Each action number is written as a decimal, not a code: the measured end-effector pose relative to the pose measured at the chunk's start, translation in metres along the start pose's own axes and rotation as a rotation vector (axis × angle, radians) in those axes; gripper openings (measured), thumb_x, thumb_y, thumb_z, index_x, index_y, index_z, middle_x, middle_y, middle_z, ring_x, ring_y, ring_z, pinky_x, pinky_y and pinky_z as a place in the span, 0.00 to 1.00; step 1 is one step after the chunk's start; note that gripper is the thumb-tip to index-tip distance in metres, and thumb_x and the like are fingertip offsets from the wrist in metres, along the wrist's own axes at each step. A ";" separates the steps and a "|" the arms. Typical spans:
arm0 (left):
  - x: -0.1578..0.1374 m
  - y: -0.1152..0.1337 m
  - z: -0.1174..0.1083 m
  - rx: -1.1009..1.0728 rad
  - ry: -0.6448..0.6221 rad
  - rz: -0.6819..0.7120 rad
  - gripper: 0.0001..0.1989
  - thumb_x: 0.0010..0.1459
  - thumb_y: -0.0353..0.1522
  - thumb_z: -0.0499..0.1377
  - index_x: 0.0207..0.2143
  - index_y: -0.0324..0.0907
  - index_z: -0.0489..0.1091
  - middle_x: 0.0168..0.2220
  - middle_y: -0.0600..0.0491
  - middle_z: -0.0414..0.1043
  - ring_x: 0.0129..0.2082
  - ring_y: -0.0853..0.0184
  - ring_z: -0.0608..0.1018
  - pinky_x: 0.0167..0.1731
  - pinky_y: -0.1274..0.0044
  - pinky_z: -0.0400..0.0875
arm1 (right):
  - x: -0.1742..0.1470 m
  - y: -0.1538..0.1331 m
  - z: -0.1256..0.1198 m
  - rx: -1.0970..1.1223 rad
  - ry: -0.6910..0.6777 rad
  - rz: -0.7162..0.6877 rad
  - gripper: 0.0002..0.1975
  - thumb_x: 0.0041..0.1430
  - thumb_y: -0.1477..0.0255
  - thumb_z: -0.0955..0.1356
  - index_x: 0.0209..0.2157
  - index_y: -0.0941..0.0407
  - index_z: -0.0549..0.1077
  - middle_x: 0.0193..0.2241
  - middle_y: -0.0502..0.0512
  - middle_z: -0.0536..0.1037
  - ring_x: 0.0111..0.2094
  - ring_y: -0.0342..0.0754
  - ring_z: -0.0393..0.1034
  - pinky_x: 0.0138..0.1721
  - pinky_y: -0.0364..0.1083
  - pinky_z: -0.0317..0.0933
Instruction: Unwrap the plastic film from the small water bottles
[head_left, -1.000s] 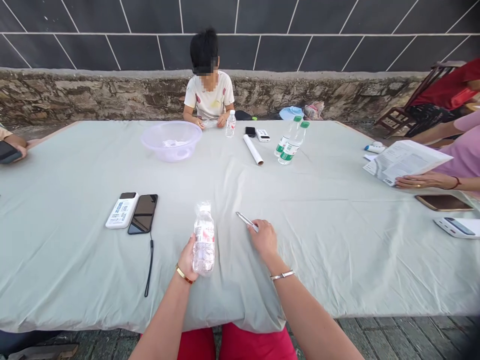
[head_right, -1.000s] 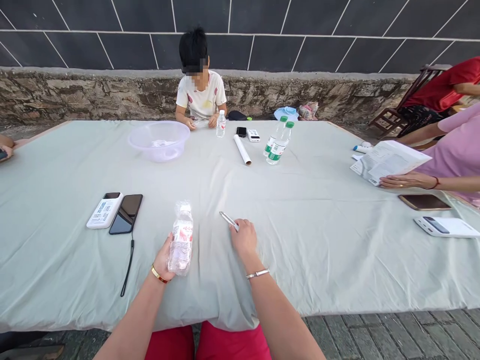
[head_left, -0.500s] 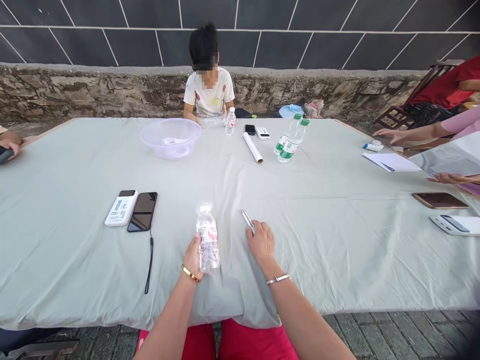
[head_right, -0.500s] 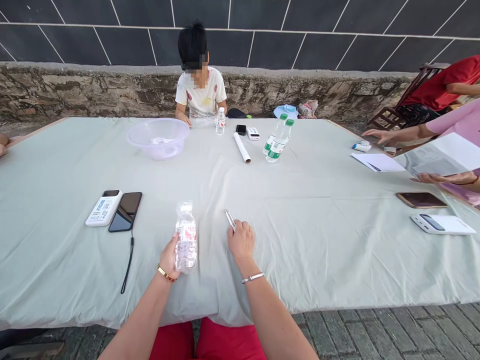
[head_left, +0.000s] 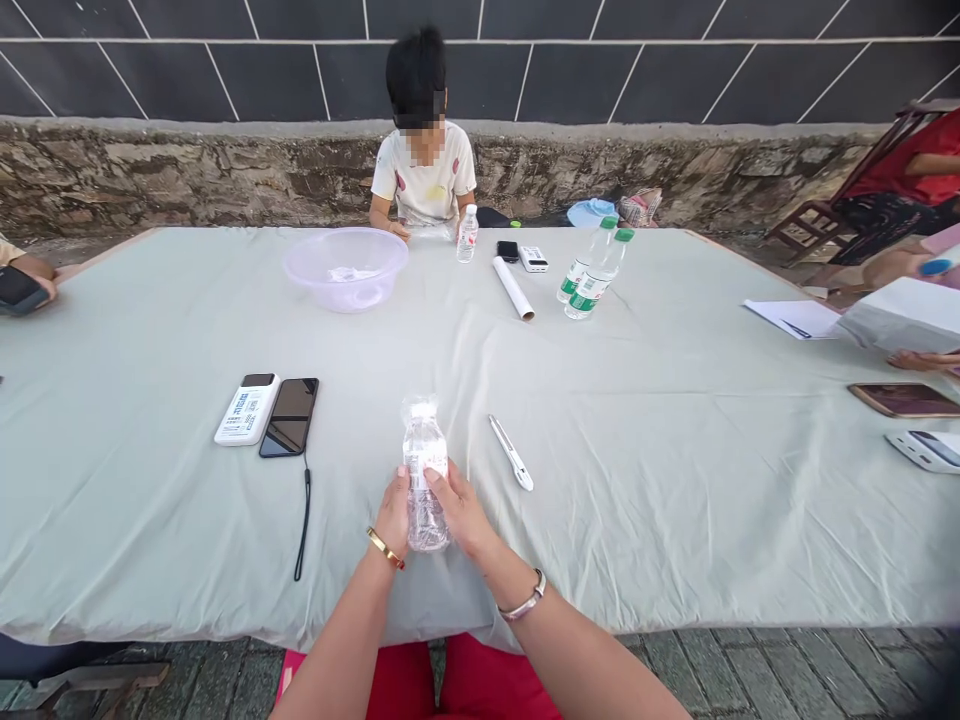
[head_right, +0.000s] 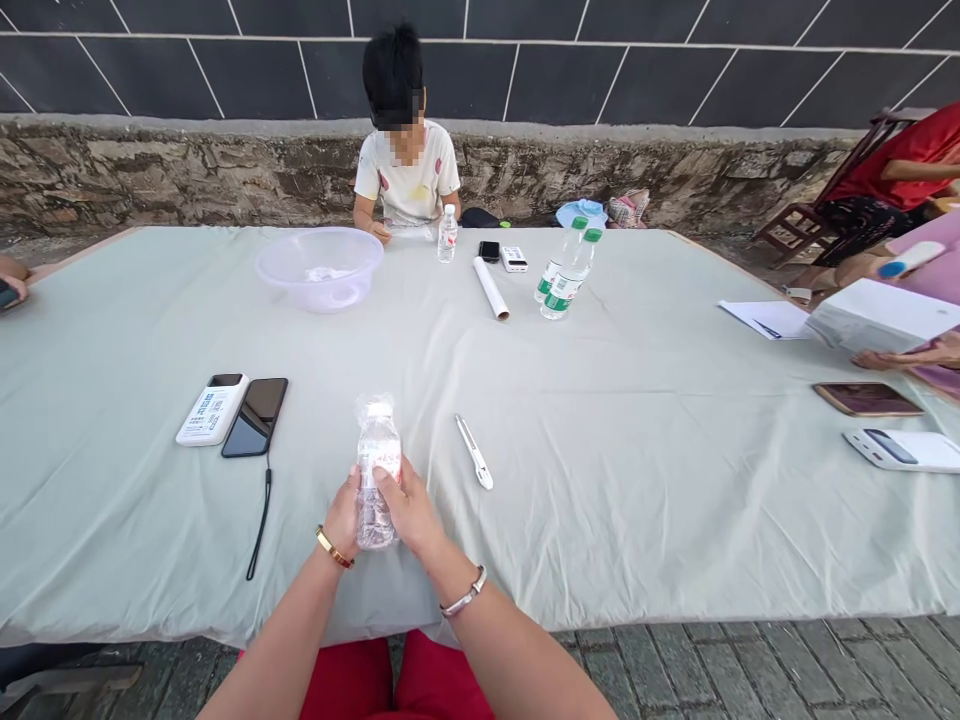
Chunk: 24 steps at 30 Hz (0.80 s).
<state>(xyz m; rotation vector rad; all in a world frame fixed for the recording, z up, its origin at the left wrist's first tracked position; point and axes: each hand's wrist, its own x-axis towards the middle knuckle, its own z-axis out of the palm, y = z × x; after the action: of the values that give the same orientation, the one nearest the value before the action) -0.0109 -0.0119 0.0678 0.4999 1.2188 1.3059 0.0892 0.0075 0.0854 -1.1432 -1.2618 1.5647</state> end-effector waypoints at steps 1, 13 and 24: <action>0.000 0.004 0.000 0.090 0.060 0.087 0.16 0.57 0.44 0.55 0.33 0.42 0.73 0.34 0.49 0.74 0.41 0.61 0.75 0.39 0.75 0.68 | 0.000 -0.001 0.002 0.015 0.040 -0.015 0.20 0.58 0.58 0.63 0.48 0.54 0.67 0.42 0.55 0.76 0.42 0.50 0.70 0.42 0.48 0.65; 0.011 -0.002 0.005 0.568 0.268 0.366 0.16 0.57 0.37 0.54 0.19 0.45 0.54 0.16 0.60 0.54 0.19 0.69 0.58 0.23 0.78 0.52 | -0.008 0.001 0.002 -0.427 0.181 -0.044 0.17 0.58 0.62 0.62 0.47 0.53 0.64 0.41 0.54 0.74 0.41 0.50 0.69 0.42 0.48 0.61; 0.011 0.002 0.010 0.500 0.355 0.363 0.15 0.55 0.37 0.54 0.18 0.45 0.57 0.16 0.60 0.55 0.20 0.70 0.59 0.23 0.79 0.54 | 0.006 0.005 -0.001 -0.629 0.204 0.066 0.16 0.58 0.62 0.62 0.45 0.55 0.66 0.38 0.57 0.76 0.40 0.53 0.71 0.40 0.49 0.60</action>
<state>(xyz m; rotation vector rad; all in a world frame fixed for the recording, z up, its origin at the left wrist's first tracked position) -0.0046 0.0017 0.0689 0.9061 1.8325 1.4291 0.0887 0.0126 0.0794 -1.6978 -1.6381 1.0754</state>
